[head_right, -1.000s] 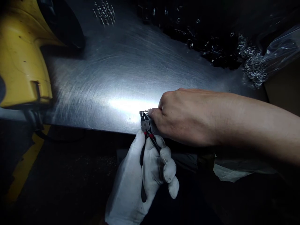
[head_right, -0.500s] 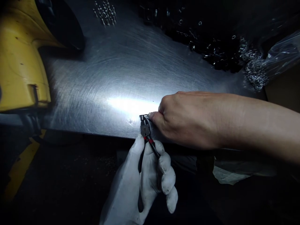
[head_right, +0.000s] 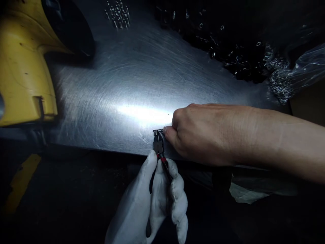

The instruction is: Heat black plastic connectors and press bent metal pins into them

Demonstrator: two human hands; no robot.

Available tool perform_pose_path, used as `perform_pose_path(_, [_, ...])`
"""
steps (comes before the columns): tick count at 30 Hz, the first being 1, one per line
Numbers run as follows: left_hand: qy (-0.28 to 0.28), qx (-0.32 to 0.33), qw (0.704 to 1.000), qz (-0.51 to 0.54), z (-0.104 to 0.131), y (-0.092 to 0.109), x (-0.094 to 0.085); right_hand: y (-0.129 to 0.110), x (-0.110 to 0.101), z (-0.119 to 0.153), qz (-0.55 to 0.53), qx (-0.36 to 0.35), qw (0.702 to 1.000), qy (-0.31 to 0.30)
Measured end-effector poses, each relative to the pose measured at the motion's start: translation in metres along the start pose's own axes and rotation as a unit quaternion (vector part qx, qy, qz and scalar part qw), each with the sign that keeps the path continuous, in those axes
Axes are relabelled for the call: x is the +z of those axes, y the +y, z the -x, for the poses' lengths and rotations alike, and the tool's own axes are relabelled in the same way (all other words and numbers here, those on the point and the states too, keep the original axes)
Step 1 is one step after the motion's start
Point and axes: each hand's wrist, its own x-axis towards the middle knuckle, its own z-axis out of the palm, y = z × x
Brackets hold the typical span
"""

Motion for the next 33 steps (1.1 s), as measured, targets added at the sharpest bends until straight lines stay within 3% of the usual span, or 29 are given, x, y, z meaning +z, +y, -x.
perform_pose_path(3, [-0.012, -0.010, 0.999, 0.035, -0.002, -0.001, -0.003, -0.001, -0.001, -0.003, -0.037, 0.049, 0.998, -0.010])
perform_pose_path(10, [-0.008, -0.006, 0.999, 0.042, 0.000, 0.000, -0.001, -0.011, -0.005, -0.003, -0.037, 0.080, 0.996, -0.023])
perform_pose_path(18, [-0.029, -0.017, 0.999, 0.016, -0.003, 0.004, -0.005, -0.005, 0.001, -0.008, -0.007, 0.054, 0.998, -0.007])
perform_pose_path(33, [0.052, 0.025, 0.996, -0.072, 0.003, 0.006, 0.006, 0.007, 0.017, -0.008, -0.036, 0.003, 0.998, 0.056])
